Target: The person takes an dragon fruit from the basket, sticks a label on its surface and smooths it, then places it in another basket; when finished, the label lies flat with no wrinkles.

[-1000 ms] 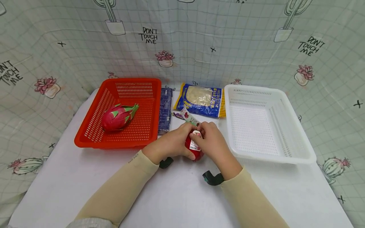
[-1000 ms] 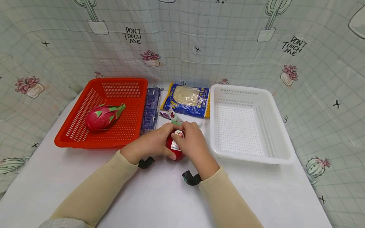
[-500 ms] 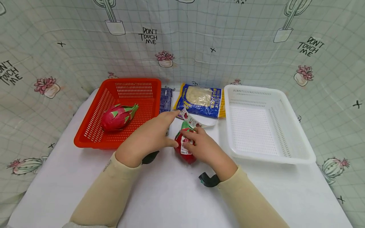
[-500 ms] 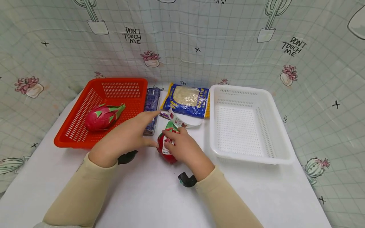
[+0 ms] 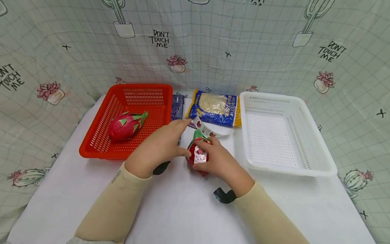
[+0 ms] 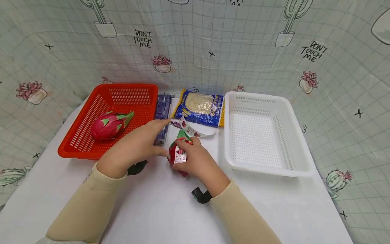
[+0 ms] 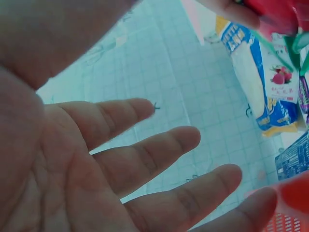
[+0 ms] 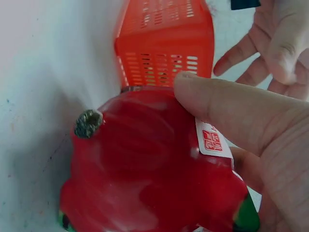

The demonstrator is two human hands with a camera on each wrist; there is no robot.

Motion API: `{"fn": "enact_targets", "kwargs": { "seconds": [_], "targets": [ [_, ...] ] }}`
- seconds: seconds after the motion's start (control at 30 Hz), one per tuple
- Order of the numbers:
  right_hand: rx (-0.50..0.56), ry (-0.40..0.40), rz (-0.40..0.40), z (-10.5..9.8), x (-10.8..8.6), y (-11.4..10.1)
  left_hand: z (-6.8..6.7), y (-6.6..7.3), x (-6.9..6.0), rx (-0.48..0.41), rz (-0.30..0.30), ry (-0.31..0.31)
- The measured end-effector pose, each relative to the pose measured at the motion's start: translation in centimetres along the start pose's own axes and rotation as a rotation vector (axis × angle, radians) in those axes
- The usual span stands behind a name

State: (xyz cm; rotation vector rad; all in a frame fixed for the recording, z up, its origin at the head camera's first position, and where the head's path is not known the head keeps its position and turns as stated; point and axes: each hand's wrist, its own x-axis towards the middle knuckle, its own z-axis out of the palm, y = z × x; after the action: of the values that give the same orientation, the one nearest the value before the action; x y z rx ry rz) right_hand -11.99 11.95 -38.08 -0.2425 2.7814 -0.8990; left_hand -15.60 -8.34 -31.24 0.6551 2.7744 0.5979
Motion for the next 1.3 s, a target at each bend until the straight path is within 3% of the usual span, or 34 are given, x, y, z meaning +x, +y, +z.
{"fn": "enact_targets", "kwargs": {
  "seconds": [0.2, 0.4, 0.5, 0.63, 0.83, 1.07, 1.3],
  "targets": [
    [0.034, 0.099, -0.058, -1.4, -2.4, 1.3, 0.8, 1.0, 0.1, 0.022, 0.024, 0.051],
    [0.063, 0.190, -0.093, -5.9, -6.6, 2.6, 2.3, 2.3, 0.7, -0.096, 0.066, 0.123],
    [0.000, 0.262, -0.103, -8.8, -8.4, 3.5, 3.6, 3.1, 1.5, -0.172, 0.095, 0.106],
    [-0.139, 0.316, -0.121, -12.7, -9.6, 5.3, 6.3, 4.6, 2.9, -0.257, 0.135, 0.010],
    [-0.301, 0.310, -0.068, -17.5, -9.9, 8.2, 10.0, 7.8, 4.5, -0.363, 0.215, -0.074],
    [-0.388, 0.209, -0.036, -21.0, -8.5, 11.2, 12.2, 11.1, 5.7, -0.477, 0.131, -0.074],
    [-0.421, 0.010, 0.058, -22.2, -6.9, 14.4, 13.8, 12.0, 6.3, -0.455, 0.129, -0.020]
  ]
}}
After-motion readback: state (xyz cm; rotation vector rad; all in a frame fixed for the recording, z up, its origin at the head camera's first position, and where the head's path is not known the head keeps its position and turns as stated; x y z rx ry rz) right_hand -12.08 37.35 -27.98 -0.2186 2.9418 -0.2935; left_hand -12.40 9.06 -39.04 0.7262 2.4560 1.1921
